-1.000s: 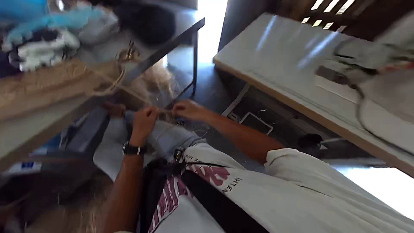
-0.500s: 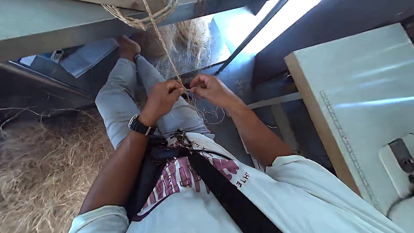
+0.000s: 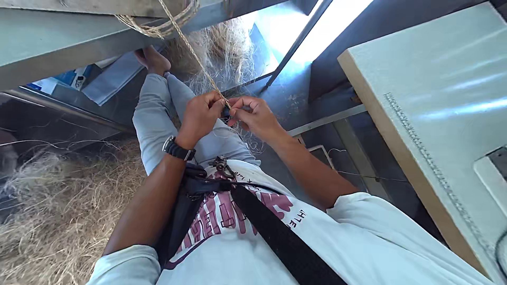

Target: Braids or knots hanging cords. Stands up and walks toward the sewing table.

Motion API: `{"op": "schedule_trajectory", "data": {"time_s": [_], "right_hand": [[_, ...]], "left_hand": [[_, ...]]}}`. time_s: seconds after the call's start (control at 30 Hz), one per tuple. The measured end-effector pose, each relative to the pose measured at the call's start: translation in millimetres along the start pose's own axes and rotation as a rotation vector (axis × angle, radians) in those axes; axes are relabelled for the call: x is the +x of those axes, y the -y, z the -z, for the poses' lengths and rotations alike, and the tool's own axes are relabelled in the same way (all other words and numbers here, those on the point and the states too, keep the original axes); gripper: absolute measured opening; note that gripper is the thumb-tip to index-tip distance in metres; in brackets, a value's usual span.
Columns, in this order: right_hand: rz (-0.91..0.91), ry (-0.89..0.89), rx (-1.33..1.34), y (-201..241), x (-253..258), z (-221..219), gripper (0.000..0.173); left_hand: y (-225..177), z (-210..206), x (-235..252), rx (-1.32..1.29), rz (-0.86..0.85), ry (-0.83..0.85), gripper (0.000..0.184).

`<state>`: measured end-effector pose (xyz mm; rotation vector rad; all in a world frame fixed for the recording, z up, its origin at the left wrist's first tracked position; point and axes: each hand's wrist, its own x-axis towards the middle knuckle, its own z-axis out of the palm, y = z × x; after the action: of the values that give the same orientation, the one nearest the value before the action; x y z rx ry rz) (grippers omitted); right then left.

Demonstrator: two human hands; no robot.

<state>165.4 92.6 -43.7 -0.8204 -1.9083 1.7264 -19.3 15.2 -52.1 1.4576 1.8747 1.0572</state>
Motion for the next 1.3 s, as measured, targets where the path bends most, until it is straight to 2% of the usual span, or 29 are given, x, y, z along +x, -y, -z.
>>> {"op": "schedule_trajectory", "data": {"time_s": [0.17, 0.33, 0.6, 0.97, 1.03, 1.13, 1.2, 1.27, 1.3], "right_hand": [[0.103, 0.021, 0.079, -13, -3, -12, 0.01], [0.301, -0.083, -0.237, -21, -4, -24, 0.008], [0.456, -0.179, -0.48, -33, 2, -32, 0.012], [0.483, -0.228, -0.713, -38, 2, -32, 0.016], [0.473, -0.187, -0.73, -35, 1, -31, 0.016], [0.382, -0.046, -0.655, -13, -1, -13, 0.018], [0.37, -0.092, -0.648, 4, -1, 5, 0.023], [0.377, -0.177, -0.69, 18, 3, 18, 0.022], [0.375, -0.161, -0.663, 23, 6, 21, 0.02]], "left_hand": [[-1, -2, -2, -0.122, 0.024, 0.017, 0.024], [-3, 0, -6, -0.194, -0.004, 0.023, 0.023], [1, 6, -12, -0.161, -0.041, 0.001, 0.023], [-4, 11, -35, -0.117, -0.095, -0.002, 0.012], [-2, 10, -35, -0.121, -0.107, -0.01, 0.012], [1, 14, -36, -0.118, -0.137, 0.003, 0.015], [2, 14, -34, -0.105, -0.135, 0.004, 0.016], [7, 12, -24, -0.09, -0.119, 0.013, 0.016], [8, 11, -20, -0.088, -0.121, 0.018, 0.016]]}}
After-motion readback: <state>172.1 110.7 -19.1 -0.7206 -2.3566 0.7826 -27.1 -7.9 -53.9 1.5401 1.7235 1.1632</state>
